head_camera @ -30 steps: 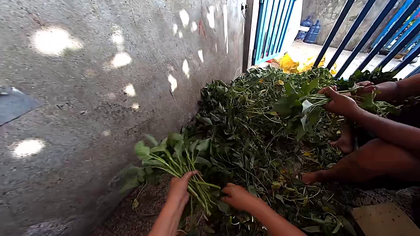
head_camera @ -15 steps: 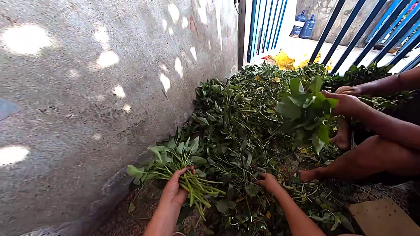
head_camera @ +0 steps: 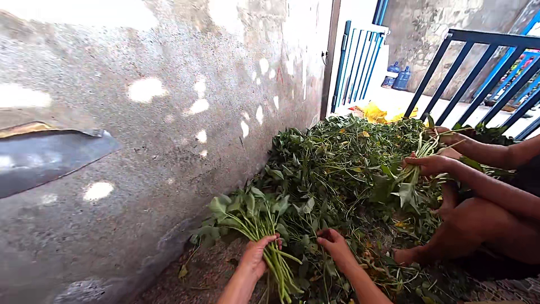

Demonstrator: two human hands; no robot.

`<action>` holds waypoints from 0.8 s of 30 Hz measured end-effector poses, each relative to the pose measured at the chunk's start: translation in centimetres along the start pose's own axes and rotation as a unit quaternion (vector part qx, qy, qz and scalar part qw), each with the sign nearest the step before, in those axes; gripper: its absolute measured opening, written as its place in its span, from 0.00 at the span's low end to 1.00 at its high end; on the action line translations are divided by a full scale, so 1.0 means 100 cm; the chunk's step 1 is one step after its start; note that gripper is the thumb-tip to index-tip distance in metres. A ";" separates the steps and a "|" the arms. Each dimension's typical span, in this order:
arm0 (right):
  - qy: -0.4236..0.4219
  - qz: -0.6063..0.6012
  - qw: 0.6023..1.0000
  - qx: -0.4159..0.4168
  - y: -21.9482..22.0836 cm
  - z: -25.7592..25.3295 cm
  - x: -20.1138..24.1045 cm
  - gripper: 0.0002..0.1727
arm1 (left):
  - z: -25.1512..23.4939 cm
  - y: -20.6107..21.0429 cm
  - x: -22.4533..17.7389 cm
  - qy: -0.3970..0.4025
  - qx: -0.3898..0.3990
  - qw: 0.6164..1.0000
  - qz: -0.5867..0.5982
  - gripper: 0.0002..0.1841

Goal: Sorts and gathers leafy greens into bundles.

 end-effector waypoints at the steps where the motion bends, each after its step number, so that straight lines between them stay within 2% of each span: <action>1: -0.029 0.026 0.999 0.007 0.014 0.002 0.005 0.17 | 0.000 0.002 0.006 0.005 -0.005 1.000 -0.022 0.14; 5: -0.077 0.144 0.985 0.054 0.055 0.010 0.014 0.17 | 0.001 0.009 0.019 0.008 -0.012 0.996 -0.083 0.17; 9: -0.092 0.159 0.981 0.069 0.063 0.014 0.016 0.15 | -0.001 0.008 0.019 0.007 0.014 0.996 -0.089 0.22; 14: -0.078 0.107 0.988 0.081 0.060 0.012 0.015 0.13 | 0.001 0.012 0.024 -0.012 0.017 0.993 -0.117 0.27; 17: -0.017 -0.038 0.999 0.025 0.061 0.011 0.010 0.11 | -0.001 0.015 0.026 0.006 0.003 0.996 -0.091 0.25; 19: 0.030 -0.115 0.993 -0.024 0.064 0.012 0.007 0.10 | -0.003 0.015 0.027 0.021 -0.011 0.997 -0.071 0.23; 21: 0.056 -0.134 0.988 -0.047 0.068 0.014 0.006 0.10 | -0.004 0.014 0.029 0.028 -0.017 0.997 -0.068 0.22; 24: 0.032 -0.090 0.994 -0.059 0.078 0.017 0.009 0.10 | -0.002 0.013 0.034 0.025 -0.018 0.994 -0.108 0.26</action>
Point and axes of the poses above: each hand's wrist, its own z-axis away from the middle knuckle, its own y-axis out of the palm, x = y × z, the point moved 2 cm from there along -z, towards the middle knuckle, and after that the axes turned 5 degrees about x, right-handed, at the moved point
